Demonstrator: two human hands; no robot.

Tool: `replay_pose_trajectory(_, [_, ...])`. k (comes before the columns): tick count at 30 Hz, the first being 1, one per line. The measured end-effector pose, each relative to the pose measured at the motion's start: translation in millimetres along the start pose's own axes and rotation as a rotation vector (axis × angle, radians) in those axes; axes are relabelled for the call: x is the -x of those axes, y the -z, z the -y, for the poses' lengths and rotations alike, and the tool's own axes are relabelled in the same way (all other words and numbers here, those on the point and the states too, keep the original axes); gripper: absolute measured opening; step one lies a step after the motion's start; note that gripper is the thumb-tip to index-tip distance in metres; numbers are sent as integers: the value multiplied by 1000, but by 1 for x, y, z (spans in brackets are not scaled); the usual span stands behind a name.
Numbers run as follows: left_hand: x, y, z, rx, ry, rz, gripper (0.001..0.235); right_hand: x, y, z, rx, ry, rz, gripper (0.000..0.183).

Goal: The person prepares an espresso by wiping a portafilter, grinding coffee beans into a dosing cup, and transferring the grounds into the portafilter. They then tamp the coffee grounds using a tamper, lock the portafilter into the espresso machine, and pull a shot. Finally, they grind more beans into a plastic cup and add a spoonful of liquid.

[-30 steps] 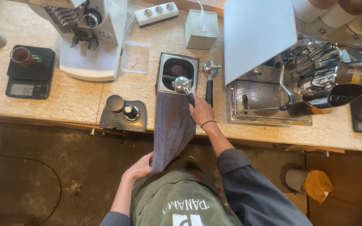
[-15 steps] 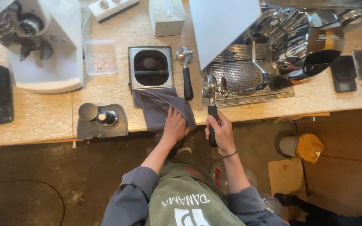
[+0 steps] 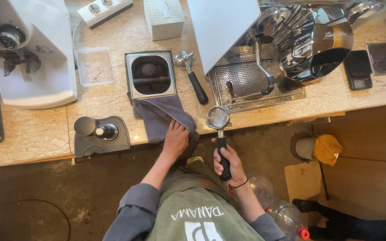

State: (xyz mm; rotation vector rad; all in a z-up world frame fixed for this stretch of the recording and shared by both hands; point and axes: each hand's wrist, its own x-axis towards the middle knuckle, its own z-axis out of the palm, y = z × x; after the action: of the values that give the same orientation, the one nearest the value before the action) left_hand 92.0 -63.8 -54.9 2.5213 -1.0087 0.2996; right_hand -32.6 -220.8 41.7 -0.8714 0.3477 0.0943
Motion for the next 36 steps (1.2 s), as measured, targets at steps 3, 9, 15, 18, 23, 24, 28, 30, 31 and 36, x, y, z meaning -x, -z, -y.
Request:
replay_pose_trajectory(3, [46, -55, 41, 585, 85, -43, 30, -7, -1, -1, 44, -26, 37, 43])
replay_pose_trajectory(9, [53, 38, 54, 1256, 436, -231, 21, -17, -16, -8, 264, -181, 53, 34])
replay_pose_trajectory(15, [3, 86, 70, 77, -475, 54, 49, -25, -64, -4, 413, -408, 267, 15])
replay_pose_trajectory(18, [9, 80, 88, 61, -742, -143, 12, -30, -75, 7, 581, -438, 385, 11])
replay_pose_trajectory(23, [29, 28, 98, 426, -134, -96, 24, -32, -86, 4, 677, -345, 374, 9])
replay_pose_trajectory(24, [31, 23, 91, 672, 193, -137, 54, -32, -86, 2, 748, -288, 375, 10])
replay_pose_trajectory(28, [10, 36, 42, 1156, 507, -407, 14, -32, -90, 2, 1054, -121, 234, 51])
replay_pose_trajectory(30, [15, 25, 31, 1363, 800, -438, 24, -29, -90, 0, 1186, 79, 165, 45])
replay_pose_trajectory(31, [17, 33, 37, 1363, 796, -443, 24, -25, -94, 7, 1188, 83, 167, 45])
replay_pose_trajectory(36, [26, 69, 55, 767, 334, -257, 14, -5, -103, 13, 1086, -170, 69, 43])
